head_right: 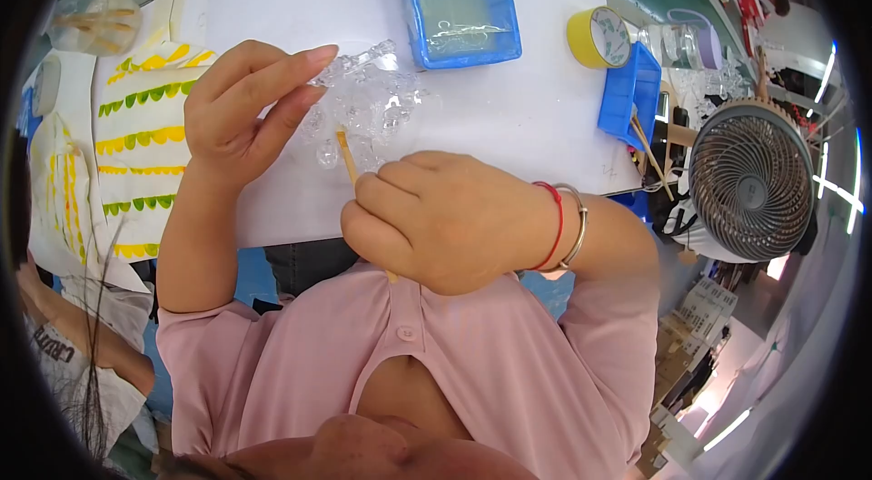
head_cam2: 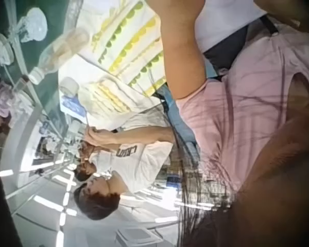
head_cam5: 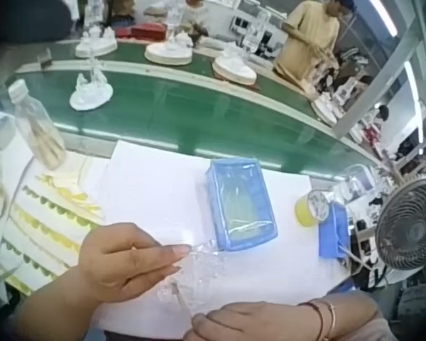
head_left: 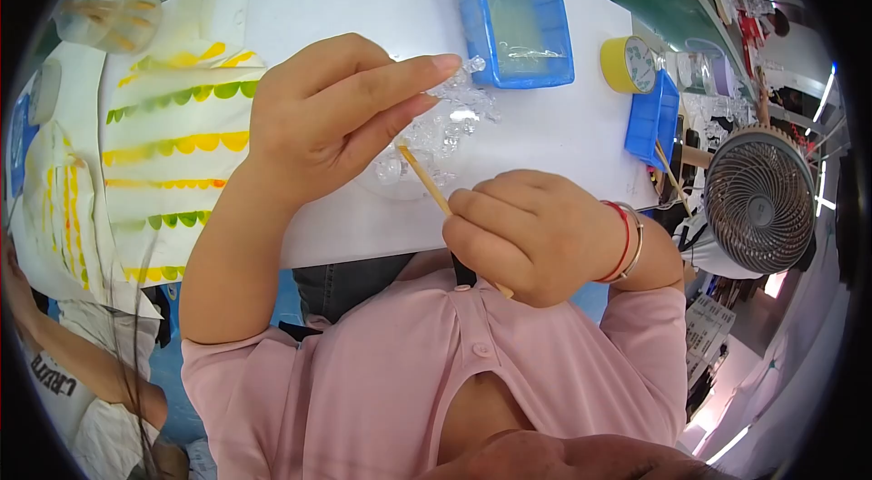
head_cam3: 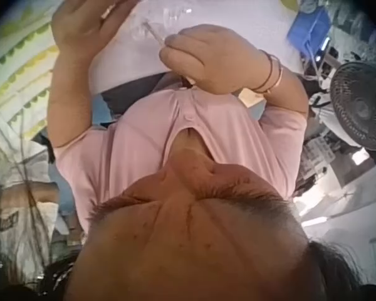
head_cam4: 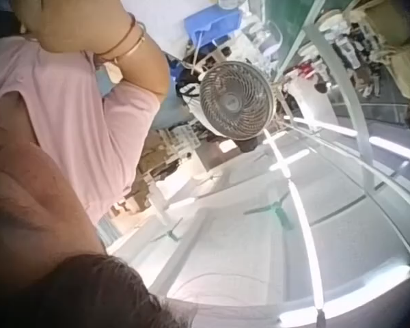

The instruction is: Applying adhesive to clear plastic or glass decorative pieces using a small brush at an assembly line.

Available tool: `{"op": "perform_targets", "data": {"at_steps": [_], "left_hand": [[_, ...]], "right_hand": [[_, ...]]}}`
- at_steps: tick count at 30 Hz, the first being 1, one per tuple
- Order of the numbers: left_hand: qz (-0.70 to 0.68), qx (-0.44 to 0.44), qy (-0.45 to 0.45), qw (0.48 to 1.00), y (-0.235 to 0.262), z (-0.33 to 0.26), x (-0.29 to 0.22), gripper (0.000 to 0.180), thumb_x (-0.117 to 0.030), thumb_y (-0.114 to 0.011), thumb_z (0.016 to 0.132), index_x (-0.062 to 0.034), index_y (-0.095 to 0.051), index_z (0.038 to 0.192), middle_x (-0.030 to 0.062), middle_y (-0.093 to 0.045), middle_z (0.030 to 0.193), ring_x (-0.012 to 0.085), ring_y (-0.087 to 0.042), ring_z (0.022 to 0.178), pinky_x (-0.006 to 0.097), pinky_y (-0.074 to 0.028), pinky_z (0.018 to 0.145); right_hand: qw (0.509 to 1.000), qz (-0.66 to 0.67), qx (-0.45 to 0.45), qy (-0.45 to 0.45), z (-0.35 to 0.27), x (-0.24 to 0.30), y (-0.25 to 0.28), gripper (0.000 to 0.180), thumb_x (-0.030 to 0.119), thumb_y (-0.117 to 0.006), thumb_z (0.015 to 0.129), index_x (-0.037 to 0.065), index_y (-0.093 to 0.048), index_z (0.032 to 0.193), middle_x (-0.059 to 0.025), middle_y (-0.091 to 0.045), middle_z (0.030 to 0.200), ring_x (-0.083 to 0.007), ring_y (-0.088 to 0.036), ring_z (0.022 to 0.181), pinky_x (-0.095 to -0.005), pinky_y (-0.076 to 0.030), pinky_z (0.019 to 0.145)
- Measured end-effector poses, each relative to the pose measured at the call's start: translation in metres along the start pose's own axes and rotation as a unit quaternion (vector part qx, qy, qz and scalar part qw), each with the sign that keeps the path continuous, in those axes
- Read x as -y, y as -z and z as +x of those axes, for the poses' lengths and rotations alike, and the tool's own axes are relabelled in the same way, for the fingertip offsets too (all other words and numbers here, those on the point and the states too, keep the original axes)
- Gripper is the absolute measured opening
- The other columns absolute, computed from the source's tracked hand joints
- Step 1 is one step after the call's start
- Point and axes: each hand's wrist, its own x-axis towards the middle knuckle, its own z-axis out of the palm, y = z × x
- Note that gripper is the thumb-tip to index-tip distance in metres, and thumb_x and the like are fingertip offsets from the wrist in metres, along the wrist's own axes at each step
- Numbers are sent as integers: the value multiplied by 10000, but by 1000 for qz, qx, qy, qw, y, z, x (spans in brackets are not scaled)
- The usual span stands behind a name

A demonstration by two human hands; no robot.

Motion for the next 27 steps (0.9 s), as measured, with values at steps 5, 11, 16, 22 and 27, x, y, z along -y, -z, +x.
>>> {"op": "perform_targets", "data": {"at_steps": [5,11,16,22,27], "left_hand": [[-12,1,3,1000,0,2,-3,371,13,-754,681,-80,-720,1038,42,-538,659,154,-519,559,267,-402,480],[-15,9,-3,1000,2,1,-1,388,12,-763,675,-71,-716,1051,46,-568,686,148,-526,563,257,-404,474],[-4,18,-5,1000,2,0,-3,411,12,-772,666,-74,-715,1063,43,-583,705,145,-531,567,250,-410,475],[-3,22,-3,1000,2,0,-2,421,29,-774,665,-72,-714,1069,42,-588,719,139,-531,567,239,-410,475],[5,16,-13,1000,-1,2,0,409,37,-769,677,-58,-710,1070,51,-586,715,133,-524,561,238,-407,476]], "right_hand": [[999,-27,-33,2,0,-11,-5,253,111,-597,707,-28,-592,919,-158,-590,903,-234,-594,642,-311,-512,582],[994,-10,-89,-62,-1,-23,-16,265,29,-661,699,0,-587,952,-137,-623,919,-256,-624,684,-323,-514,590],[986,32,-132,-101,0,-24,-16,265,-38,-692,718,27,-593,954,-113,-649,900,-273,-647,734,-326,-512,591],[980,46,-142,-132,9,-27,-6,195,13,-694,758,46,-597,924,-79,-628,795,-249,-609,635,-327,-477,535],[982,11,-162,-94,13,-33,-11,157,53,-691,777,55,-591,897,-68,-607,770,-238,-585,613,-334,-433,500]]}}
